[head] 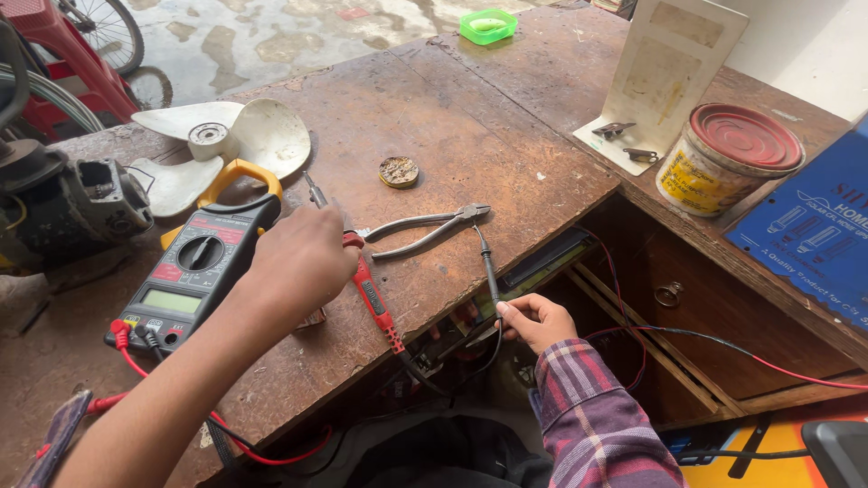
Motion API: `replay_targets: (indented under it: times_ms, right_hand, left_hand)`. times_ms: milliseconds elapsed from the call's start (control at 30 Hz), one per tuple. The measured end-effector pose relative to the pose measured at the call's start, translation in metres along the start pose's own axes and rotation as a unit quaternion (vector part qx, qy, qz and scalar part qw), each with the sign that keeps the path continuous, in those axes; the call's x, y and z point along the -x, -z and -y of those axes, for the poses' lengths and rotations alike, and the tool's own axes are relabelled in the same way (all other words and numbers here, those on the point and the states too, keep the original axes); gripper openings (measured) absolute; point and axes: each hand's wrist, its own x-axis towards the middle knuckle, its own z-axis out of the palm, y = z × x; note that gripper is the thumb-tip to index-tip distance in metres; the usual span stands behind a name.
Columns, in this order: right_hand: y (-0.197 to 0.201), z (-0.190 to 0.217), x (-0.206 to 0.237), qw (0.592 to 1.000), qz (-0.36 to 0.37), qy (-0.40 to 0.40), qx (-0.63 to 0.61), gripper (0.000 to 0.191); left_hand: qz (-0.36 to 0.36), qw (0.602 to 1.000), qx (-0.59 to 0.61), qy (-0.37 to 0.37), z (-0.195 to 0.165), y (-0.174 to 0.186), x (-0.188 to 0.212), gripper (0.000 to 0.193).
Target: The person solders a small electronic component at a workbench. They hold the component with pliers, apply solder wire to the joint, and touch the soldering iron to the connection, working on the part while a multimeter and other tools rest on the bench.
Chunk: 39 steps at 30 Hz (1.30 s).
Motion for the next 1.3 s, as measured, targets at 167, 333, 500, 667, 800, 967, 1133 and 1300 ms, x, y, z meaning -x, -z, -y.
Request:
replay_targets:
  times_ms: [167,333,500,667,800,967,1133,1300]
  right_hand:
    - [-0.001,-0.004,-0.005,0.999,-0.026,0.012,0.034,0.028]
    - [0.003,-0.009,-0.009,0.995,-0.091,0.043,0.027,0.030]
    - [0.013,-0.009,-0.014,0.986,-0.138,0.087,0.016,0.027]
    - [0.015,0.001,-0.010,0.981,-0.165,0.099,0.008,0.025]
    - [0.004,0.026,-0.004,0.973,-0.200,0.100,-0.061,0.027]
    - [-0.020,0.063,-0.005,0.971,-0.091,0.062,-0.214,0.032]
    - [-0.027,0.063,-0.014,0.981,0.013,0.152,-0.121,0.038]
    - [0.026,0.065,-0.023,0.981,-0.049,0.183,0.042,0.036]
  left_hand:
    - [0.000,0.998,0.001,0.061,0.015,-0.014,0.031,0.036]
    - [-0.103,0.983,-0.087,0.125,0.021,-0.032,0.051,0.067]
    - [-0.060,0.981,-0.030,0.181,0.024,-0.057,0.063,0.081]
    - [-0.070,0.977,0.080,0.183,0.027,-0.054,0.066,0.063]
    - [-0.142,0.971,0.122,0.151,0.004,-0.045,0.073,0.056]
    - [-0.156,0.952,0.262,0.016,-0.061,-0.062,0.061,0.048]
    - [-0.188,0.891,0.369,-0.187,-0.121,-0.109,0.030,0.043]
    - [-0.060,0.845,0.494,-0.193,-0.128,-0.126,-0.014,0.031]
